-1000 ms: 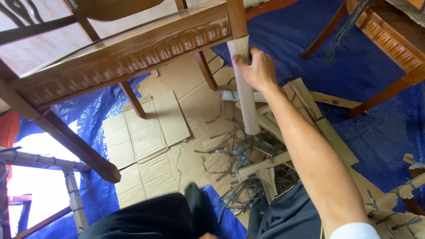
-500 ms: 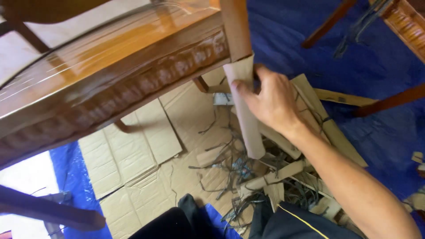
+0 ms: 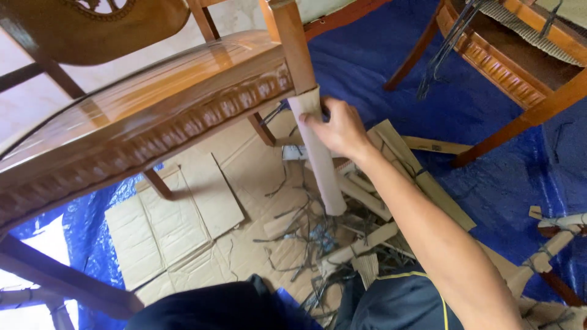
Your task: Wrapping the legs of wooden chairs with cardboard strips and securing them with plastic ties for protection.
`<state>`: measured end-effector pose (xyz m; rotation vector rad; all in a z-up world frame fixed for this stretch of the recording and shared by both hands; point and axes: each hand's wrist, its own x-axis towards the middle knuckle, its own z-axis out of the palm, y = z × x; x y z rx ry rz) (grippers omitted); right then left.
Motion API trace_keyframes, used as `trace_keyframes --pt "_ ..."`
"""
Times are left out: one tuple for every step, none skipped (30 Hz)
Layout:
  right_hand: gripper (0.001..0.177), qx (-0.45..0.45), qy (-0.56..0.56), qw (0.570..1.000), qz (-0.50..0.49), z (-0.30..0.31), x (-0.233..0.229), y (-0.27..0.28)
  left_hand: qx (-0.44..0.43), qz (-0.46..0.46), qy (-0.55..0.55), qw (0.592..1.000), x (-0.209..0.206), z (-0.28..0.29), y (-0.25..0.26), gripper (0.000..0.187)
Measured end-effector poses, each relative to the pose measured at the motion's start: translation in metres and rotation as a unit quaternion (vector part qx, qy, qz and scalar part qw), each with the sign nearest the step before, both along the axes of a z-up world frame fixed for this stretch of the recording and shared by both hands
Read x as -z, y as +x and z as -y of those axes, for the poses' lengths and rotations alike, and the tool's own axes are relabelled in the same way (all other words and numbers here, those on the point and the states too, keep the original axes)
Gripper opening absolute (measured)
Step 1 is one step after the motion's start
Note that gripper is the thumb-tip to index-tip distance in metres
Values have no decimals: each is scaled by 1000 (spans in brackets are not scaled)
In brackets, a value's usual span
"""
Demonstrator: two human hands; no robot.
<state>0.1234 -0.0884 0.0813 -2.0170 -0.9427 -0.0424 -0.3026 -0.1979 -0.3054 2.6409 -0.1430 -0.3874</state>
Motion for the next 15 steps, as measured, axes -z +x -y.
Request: trace_keyframes --pt "41 6 -23 1000 -16 -1 1 -2 4 -6 2 1000 -39 -15 16 14" --pt "41 0 -25 999 -20 -1 5 -6 3 -15 3 1000 -70 -56 41 14" --pt "41 -3 -6 999 -50 -1 7 -9 3 -25 4 1000 -111 -82 67 14" --pt "41 -3 19 997 -68 -5 3 -2 6 -23 12 1000 -162 -97 105 14" --pt "41 -7 23 998 -62 -10 -8 -2 3 -17 16 1000 -193 -129 137 14" --pt "40 12 1 997 -79 -10 -12 -6 -128 68 -35 989 -222 -156 160 17" --pt "40 32 -21 995 -96 -10 -16 -9 -258 149 -84 951 -251 -183 184 20" --pt "40 32 -19 995 -93 -11 -14 -7 -258 152 -84 950 -276 -205 207 20" --pt "40 31 -16 997 -75 -13 -11 -5 -261 314 -98 908 -303 -228 231 24" --pt "40 32 -15 997 -62 -12 -5 -4 -255 462 -112 842 -327 -247 252 29" --pt "40 34 -16 997 -63 -10 -7 -7 -254 460 -114 843 -332 -255 269 29" --pt "40 22 -15 998 -65 -11 -10 -6 -289 395 -214 845 -339 -266 290 38" --pt "40 10 -14 998 -67 -11 -14 -5 -319 323 -310 836 -346 -276 312 48" --pt "40 17 -13 998 -65 -13 -8 -2 -312 323 -313 837 -329 -283 328 48" --pt "41 17 -22 994 -110 -15 -1 1 -291 299 -355 837 -312 -290 345 45"
